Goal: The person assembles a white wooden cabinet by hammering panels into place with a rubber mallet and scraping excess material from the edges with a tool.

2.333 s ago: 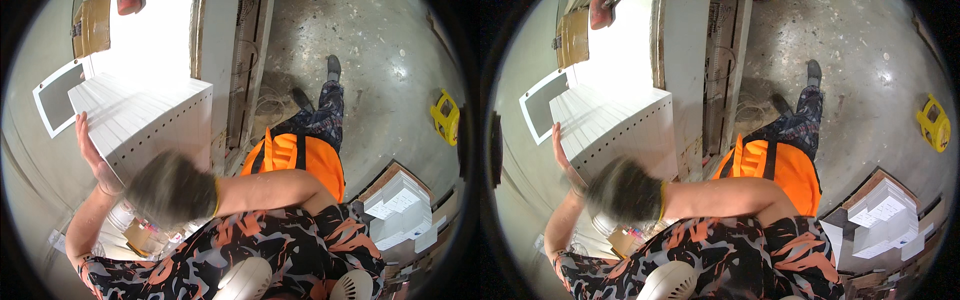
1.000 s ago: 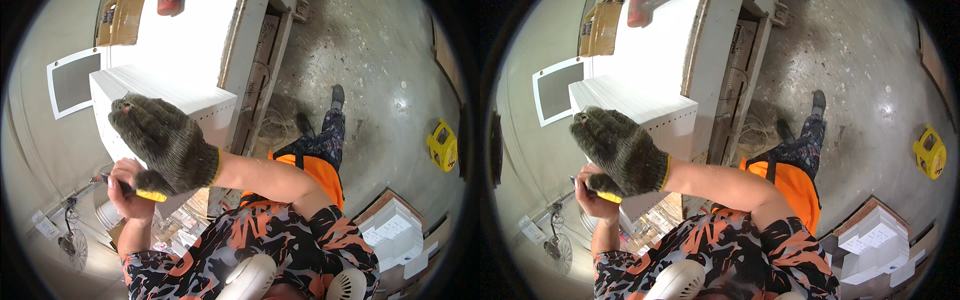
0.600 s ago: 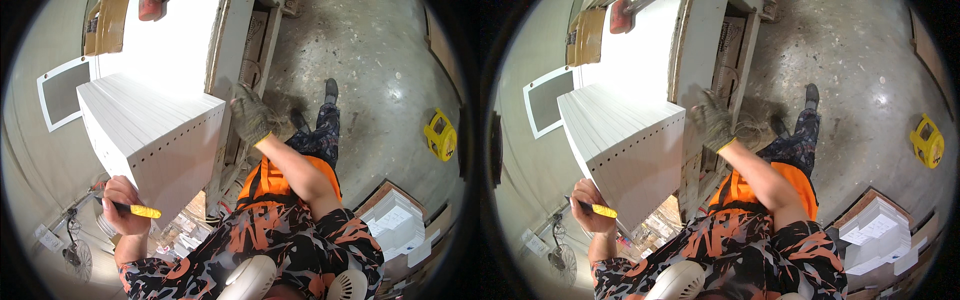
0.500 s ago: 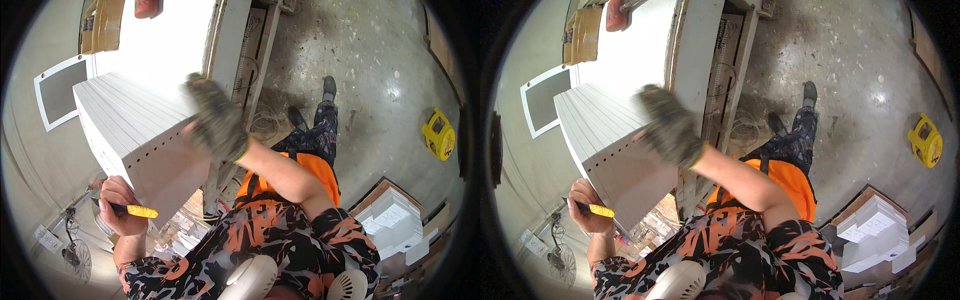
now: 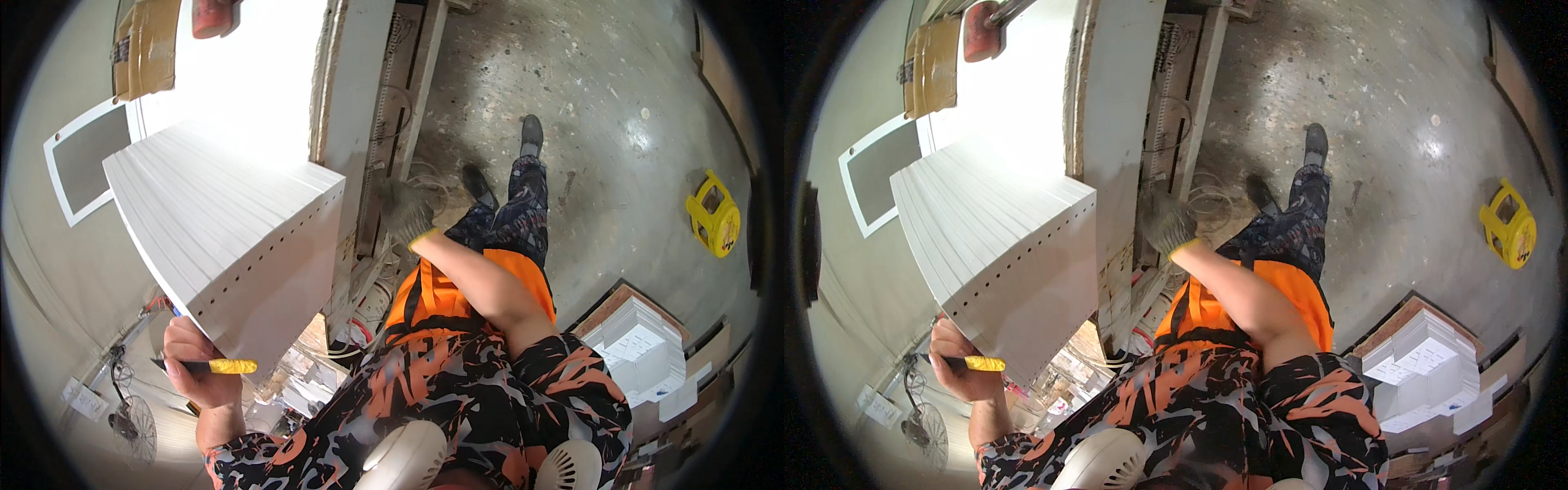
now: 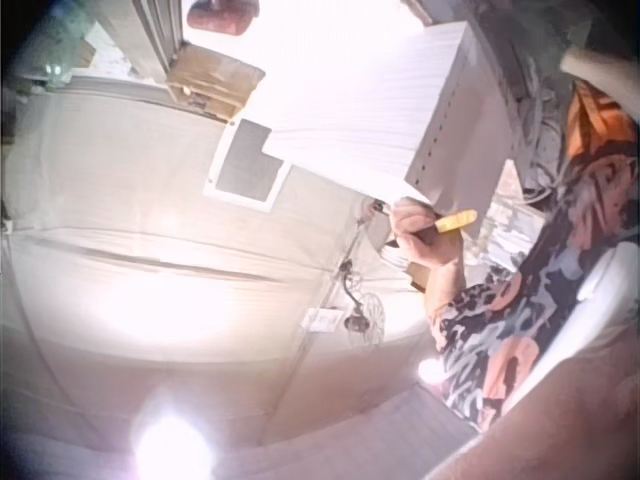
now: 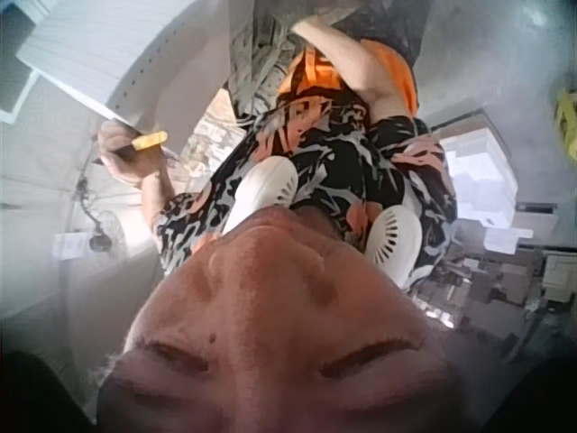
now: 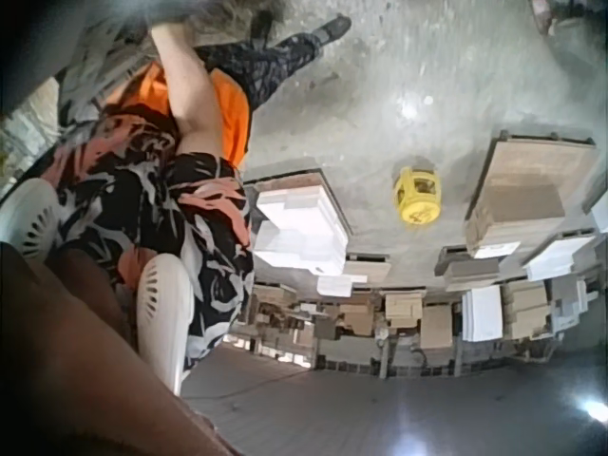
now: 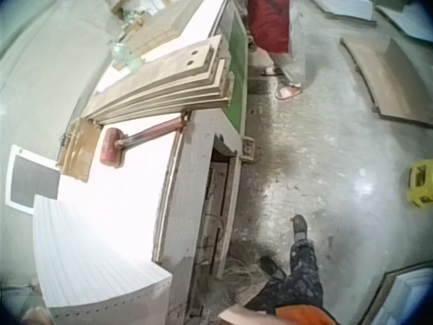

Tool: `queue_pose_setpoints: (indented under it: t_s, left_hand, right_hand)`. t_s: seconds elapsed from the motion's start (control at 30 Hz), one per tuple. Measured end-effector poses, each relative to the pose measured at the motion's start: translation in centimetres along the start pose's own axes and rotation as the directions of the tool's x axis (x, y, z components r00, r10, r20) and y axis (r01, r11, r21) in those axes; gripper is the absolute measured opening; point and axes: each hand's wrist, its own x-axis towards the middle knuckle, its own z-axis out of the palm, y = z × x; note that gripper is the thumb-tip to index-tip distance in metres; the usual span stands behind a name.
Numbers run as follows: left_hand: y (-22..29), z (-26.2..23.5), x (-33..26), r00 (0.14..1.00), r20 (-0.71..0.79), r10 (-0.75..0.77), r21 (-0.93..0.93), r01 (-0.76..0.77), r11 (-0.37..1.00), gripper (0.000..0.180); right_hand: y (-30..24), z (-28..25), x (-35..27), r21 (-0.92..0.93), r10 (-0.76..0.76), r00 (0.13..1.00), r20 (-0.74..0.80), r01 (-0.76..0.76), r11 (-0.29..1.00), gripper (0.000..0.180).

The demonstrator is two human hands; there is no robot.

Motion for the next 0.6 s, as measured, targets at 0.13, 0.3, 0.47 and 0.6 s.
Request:
queue_pose_setpoints:
  t_s: [0.13, 0.3, 0.47, 0.6]
  left_hand:
    - [-0.4, 0.2, -0.6, 1.000, -0.013, 0.019, 0.124, -0.018, 0.992, 0.043]
    - [0.4, 0.5, -1.7, 0.975, -0.023, 0.221, 0.584, -0.167, 0.794, 0.038]
    - [3.7, 7.3, -2.9, 0.934, 0.168, 0.315, 0.553, -0.354, 0.754, 0.012]
    - [4.5, 12.1, -0.2, 0.944, 0.310, 0.115, 0.644, -0.297, 0.705, 0.031]
  right_hand:
    - [-5.1, -4.8, -5.7, 0.361, -0.123, 0.982, -0.143, 0.168, 0.917, 0.039]
    - [-14.3, -9.5, -9.9, 0.268, -0.725, 0.635, -0.267, 0.772, 0.577, 0.058]
    - [-16.4, -12.4, -12.5, 0.216, -0.823, 0.567, -0.032, 0.808, 0.548, 0.064]
    - [-10.2, -12.4, -11.5, 0.157, -0.633, 0.774, 0.011, 0.624, 0.766, 0.048]
